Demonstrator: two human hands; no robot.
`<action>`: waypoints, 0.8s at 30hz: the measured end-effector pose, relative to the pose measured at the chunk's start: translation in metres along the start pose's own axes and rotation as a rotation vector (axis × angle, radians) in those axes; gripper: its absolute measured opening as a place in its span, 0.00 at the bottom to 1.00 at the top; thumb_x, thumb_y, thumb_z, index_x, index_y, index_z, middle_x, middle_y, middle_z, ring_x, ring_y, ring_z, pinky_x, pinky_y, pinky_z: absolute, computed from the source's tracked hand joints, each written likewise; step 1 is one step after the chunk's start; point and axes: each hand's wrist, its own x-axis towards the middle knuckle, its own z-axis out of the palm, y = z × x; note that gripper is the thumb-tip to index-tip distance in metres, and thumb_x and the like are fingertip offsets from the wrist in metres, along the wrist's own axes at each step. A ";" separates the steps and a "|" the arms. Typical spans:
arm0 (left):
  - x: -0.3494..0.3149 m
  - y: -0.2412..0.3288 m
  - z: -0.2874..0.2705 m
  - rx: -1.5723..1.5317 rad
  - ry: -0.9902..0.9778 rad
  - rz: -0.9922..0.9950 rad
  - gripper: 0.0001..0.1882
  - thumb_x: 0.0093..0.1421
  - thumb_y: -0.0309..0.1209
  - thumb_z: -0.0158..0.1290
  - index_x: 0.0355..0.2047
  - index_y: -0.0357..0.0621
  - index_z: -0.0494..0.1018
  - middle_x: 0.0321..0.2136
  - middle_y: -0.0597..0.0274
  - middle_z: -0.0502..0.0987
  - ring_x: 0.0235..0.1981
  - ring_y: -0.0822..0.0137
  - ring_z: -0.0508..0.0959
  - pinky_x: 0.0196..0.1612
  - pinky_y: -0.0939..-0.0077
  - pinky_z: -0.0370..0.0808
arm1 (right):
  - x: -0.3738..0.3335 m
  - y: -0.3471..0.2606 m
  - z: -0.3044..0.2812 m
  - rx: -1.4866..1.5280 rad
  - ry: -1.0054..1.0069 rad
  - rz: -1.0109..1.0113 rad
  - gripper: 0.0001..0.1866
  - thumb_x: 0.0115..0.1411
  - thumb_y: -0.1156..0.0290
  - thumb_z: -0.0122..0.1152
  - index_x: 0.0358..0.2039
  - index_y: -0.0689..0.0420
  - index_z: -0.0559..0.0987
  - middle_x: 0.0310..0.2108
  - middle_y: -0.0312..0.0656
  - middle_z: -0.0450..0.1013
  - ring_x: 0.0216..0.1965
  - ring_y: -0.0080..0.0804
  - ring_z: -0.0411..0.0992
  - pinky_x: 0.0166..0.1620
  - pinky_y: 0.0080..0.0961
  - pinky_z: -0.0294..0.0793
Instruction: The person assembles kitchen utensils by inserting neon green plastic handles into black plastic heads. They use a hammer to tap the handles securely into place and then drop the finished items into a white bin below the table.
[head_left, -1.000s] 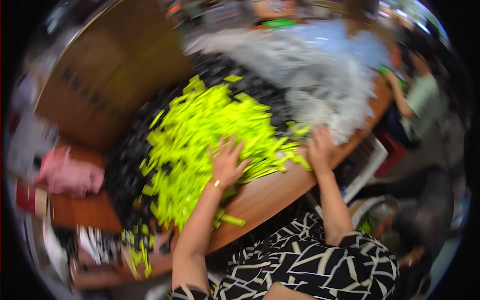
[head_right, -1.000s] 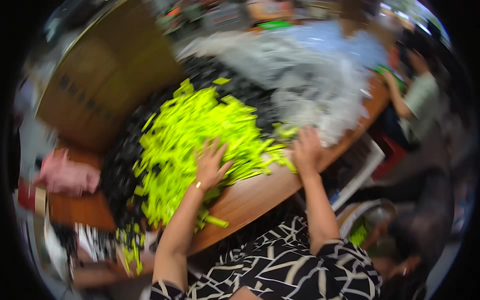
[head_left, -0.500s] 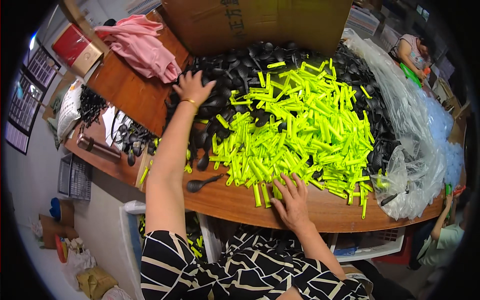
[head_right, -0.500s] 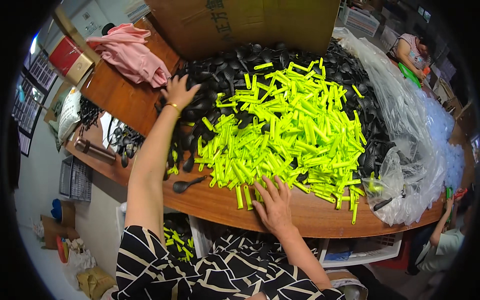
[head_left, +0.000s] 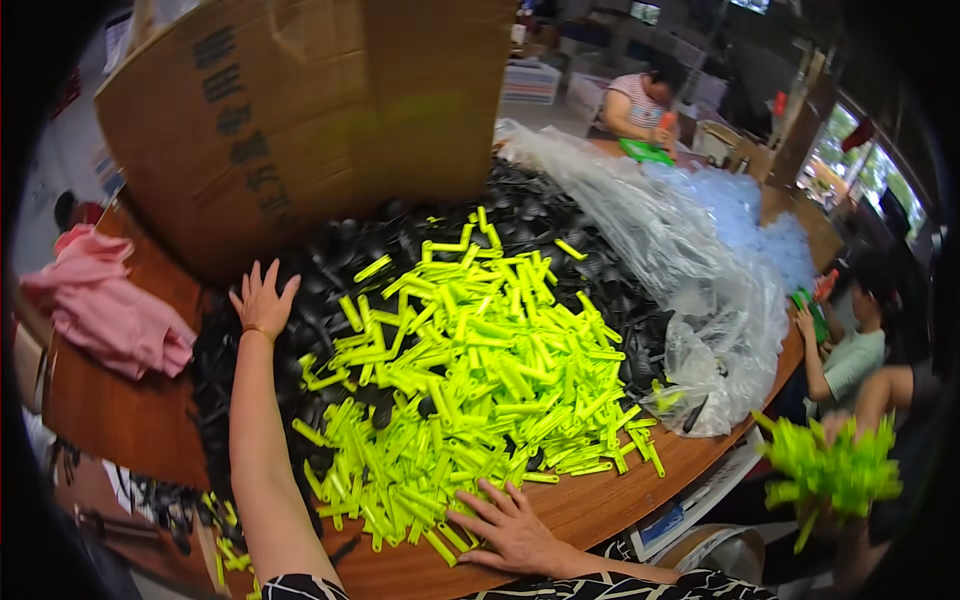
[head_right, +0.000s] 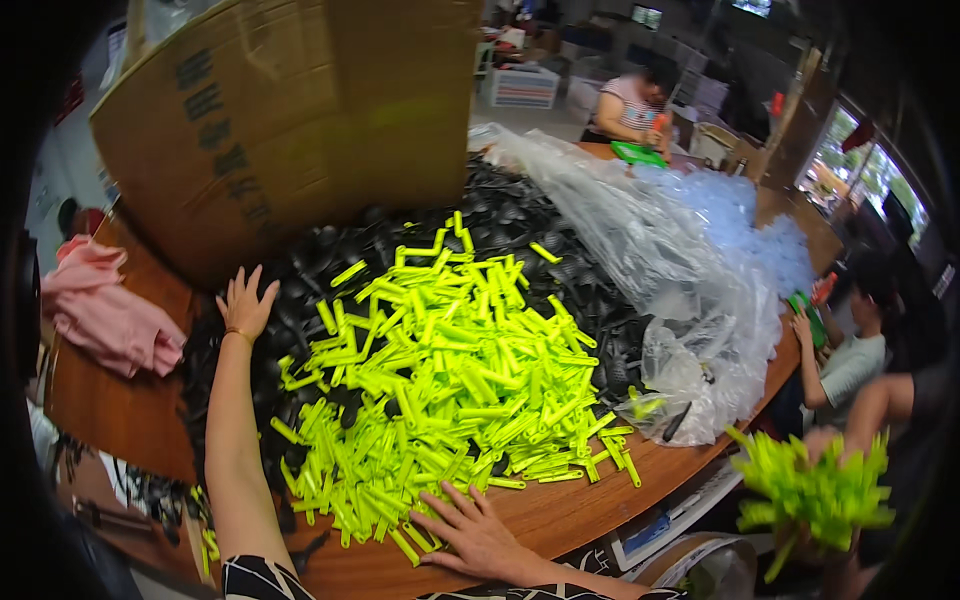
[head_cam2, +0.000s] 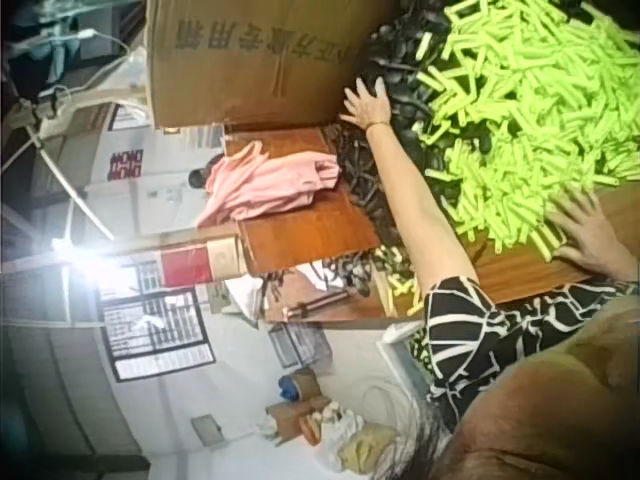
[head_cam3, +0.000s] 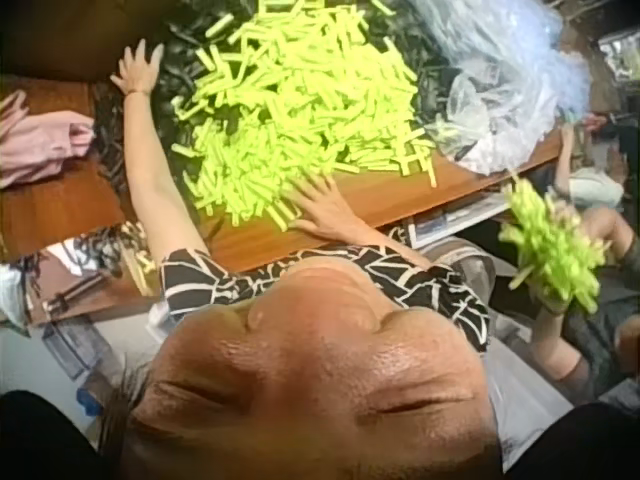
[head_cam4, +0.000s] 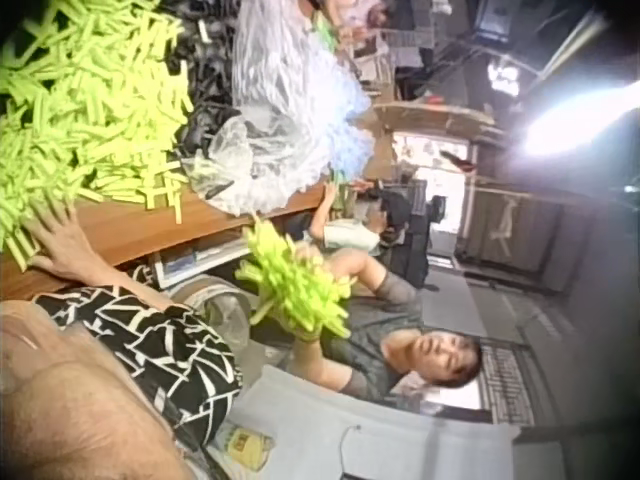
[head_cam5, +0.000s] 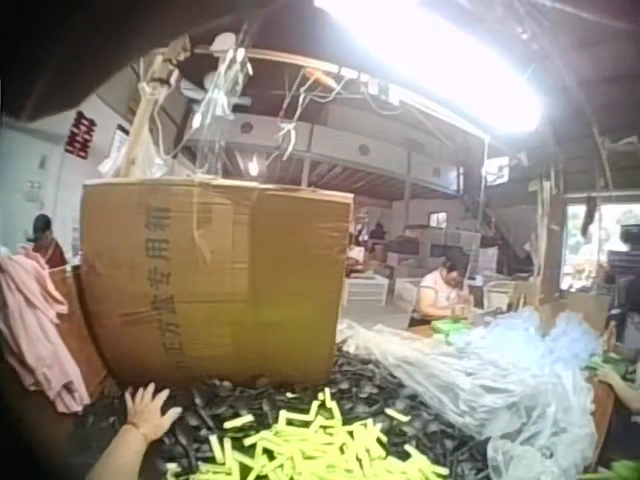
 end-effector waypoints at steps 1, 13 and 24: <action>0.005 0.012 0.002 -0.025 -0.116 -0.035 0.38 0.65 0.65 0.47 0.71 0.66 0.63 0.74 0.56 0.57 0.75 0.49 0.54 0.73 0.33 0.42 | 0.000 0.001 -0.001 -0.010 -0.006 0.014 0.38 0.66 0.37 0.54 0.71 0.41 0.66 0.74 0.42 0.56 0.75 0.51 0.50 0.72 0.59 0.47; -0.039 0.003 0.007 -0.057 -0.092 0.008 0.31 0.64 0.54 0.56 0.65 0.63 0.67 0.61 0.64 0.74 0.67 0.52 0.65 0.64 0.41 0.63 | -0.004 -0.002 0.001 -0.005 0.021 0.011 0.35 0.69 0.41 0.53 0.71 0.40 0.66 0.74 0.42 0.56 0.73 0.53 0.53 0.71 0.57 0.51; -0.176 0.018 -0.022 -0.055 -0.003 0.128 0.35 0.62 0.51 0.58 0.67 0.60 0.63 0.67 0.59 0.65 0.70 0.48 0.59 0.69 0.34 0.56 | -0.003 0.012 0.013 -0.007 0.091 -0.060 0.40 0.67 0.38 0.52 0.75 0.41 0.59 0.72 0.45 0.59 0.69 0.55 0.58 0.69 0.56 0.53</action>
